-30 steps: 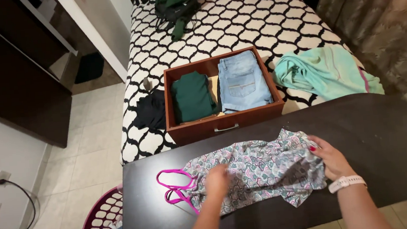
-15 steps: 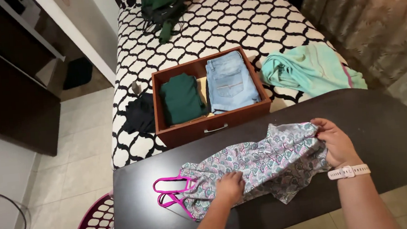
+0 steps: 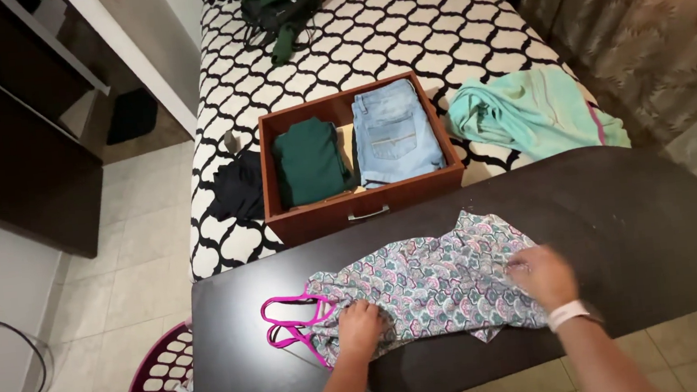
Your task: The person folds a pair of light blue jeans and places them in a wooden box on the bed. They then retrieve a patterned top from a laundry basket, fold it on a table, and place it in the same box. Finally, they pick up a pink garment from the basket and begin folding it.
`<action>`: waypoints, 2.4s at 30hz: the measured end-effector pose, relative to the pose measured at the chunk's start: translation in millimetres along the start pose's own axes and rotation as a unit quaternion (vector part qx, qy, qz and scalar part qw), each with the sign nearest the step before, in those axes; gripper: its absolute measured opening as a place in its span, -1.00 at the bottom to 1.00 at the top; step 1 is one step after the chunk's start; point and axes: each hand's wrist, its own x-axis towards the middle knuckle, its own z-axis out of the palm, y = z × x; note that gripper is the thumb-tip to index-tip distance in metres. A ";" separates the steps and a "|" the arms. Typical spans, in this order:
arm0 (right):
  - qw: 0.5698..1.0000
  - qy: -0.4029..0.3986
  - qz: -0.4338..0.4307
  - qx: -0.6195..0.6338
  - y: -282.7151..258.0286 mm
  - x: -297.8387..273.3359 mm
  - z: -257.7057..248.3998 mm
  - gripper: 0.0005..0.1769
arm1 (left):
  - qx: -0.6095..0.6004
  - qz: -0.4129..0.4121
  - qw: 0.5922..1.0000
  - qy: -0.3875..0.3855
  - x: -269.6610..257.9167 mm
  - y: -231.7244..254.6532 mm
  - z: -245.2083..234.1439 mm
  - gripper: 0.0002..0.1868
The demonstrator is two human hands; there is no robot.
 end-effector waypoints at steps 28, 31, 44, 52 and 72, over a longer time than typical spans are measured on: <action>0.940 -0.285 -0.185 0.034 -104.8 -14.6 59.2 -0.70 | -0.017 0.052 0.924 0.379 82.7 -24.7 -230.0 -0.92; 0.945 -0.257 -0.200 0.007 -112.5 -3.8 45.2 -0.71 | -0.007 0.039 0.914 0.404 86.1 -42.7 -245.1 -0.93; 0.963 -0.181 -0.181 -0.083 -142.7 49.9 -87.9 -0.69 | -0.016 -0.119 0.902 0.414 64.0 -74.5 -288.0 -0.93; 0.930 -0.280 -0.194 -0.136 -129.2 30.5 -63.7 -0.70 | -0.079 -0.149 0.884 0.435 65.6 -84.1 -276.1 -0.97; 0.984 0.164 -0.050 -0.052 -101.6 69.2 -107.6 -0.81 | -0.330 -0.344 0.825 0.304 41.5 -37.7 -317.0 -0.83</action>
